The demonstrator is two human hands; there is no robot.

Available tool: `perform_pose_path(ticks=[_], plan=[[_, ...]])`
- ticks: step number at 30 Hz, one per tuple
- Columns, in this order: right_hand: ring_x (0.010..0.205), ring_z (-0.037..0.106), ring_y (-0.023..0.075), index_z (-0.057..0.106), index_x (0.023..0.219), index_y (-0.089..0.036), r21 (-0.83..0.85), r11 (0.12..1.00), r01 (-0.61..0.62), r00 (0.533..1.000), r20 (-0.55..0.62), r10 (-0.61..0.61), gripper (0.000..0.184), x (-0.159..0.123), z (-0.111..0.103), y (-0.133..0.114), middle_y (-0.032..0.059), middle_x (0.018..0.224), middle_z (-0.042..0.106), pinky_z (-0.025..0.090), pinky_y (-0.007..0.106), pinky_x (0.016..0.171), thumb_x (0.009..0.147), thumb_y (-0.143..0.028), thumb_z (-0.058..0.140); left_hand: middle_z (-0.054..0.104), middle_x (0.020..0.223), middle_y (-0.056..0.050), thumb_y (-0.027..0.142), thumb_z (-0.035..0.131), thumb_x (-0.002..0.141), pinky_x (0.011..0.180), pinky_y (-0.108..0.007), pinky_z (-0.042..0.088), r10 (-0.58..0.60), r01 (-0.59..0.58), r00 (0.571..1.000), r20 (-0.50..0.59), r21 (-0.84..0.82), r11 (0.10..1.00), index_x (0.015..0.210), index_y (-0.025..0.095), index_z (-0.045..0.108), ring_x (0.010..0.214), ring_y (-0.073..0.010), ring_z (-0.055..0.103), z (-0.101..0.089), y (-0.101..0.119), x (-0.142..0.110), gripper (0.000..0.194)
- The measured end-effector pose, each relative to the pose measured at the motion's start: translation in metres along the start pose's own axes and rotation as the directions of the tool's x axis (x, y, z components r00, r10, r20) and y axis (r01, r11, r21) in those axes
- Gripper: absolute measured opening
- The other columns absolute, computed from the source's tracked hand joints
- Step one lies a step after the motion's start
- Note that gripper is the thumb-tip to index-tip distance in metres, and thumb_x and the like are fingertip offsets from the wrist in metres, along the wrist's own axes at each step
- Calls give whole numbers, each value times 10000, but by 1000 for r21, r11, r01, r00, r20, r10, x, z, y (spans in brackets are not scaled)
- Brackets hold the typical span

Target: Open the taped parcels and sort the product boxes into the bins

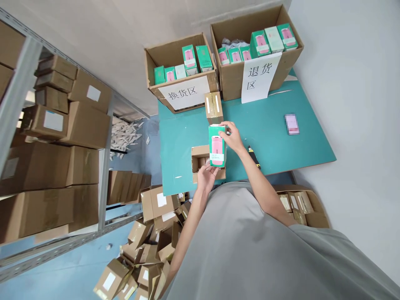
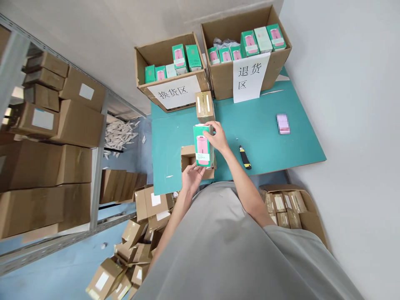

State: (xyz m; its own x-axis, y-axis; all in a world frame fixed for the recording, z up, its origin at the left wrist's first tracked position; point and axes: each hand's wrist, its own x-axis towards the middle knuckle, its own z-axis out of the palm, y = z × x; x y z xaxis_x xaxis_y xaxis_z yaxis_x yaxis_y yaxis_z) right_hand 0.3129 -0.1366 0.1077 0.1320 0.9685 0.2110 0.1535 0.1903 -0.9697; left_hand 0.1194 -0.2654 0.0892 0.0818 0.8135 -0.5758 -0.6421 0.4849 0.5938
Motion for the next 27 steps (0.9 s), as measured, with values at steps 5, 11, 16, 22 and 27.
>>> perform_pose_path(ticks=[5, 11, 16, 22, 27], plan=[[1138, 687, 286, 705, 1118, -288, 70, 997, -29, 1000, 14, 28, 290, 8, -6, 0, 79, 1235, 710, 603, 457, 1020, 956, -528, 678, 829, 1145, -102, 319, 911, 756, 1183, -467, 582, -6, 4, 1000, 30, 52, 999, 1051, 210, 780, 1188, -271, 770, 4, -1, 0, 340], [1356, 630, 342, 715, 1113, -291, 58, 998, -27, 999, -15, 28, 366, 19, -14, -7, 104, 1375, 702, 583, 530, 1117, 952, -620, 715, 799, 1317, -127, 301, 1046, 671, 1234, -453, 523, 145, -145, 989, 11, 132, 981, 1217, 199, 767, 1361, -300, 718, 12, 7, 2, 622], [1418, 581, 360, 725, 1127, -299, -9, 1000, -22, 1000, -12, 22, 399, 15, -7, -13, 116, 1417, 658, 619, 495, 1046, 860, -564, 859, 754, 1370, -111, 273, 1079, 600, 1154, -416, 559, 341, -307, 936, -88, 273, 912, 1286, 251, 693, 1387, -306, 694, 15, 3, -1, 787], [1292, 642, 317, 711, 1149, -310, 22, 1000, -9, 1000, -8, 9, 287, 14, 4, -8, 92, 1343, 666, 630, 470, 1013, 880, -394, 766, 764, 1331, -114, 310, 968, 714, 1194, -426, 531, 276, -262, 956, -100, 132, 956, 1251, 243, 688, 1351, -281, 706, 8, 8, 1, 610], [1194, 682, 285, 704, 1219, -313, 71, 995, -72, 997, 38, 69, 360, 16, -1, 4, 84, 1408, 654, 638, 427, 942, 888, -453, 727, 820, 1118, -113, 247, 961, 689, 1208, -457, 514, 46, -51, 998, 45, 113, 992, 1146, 184, 766, 1186, -269, 767, 1, 11, 6, 501]])
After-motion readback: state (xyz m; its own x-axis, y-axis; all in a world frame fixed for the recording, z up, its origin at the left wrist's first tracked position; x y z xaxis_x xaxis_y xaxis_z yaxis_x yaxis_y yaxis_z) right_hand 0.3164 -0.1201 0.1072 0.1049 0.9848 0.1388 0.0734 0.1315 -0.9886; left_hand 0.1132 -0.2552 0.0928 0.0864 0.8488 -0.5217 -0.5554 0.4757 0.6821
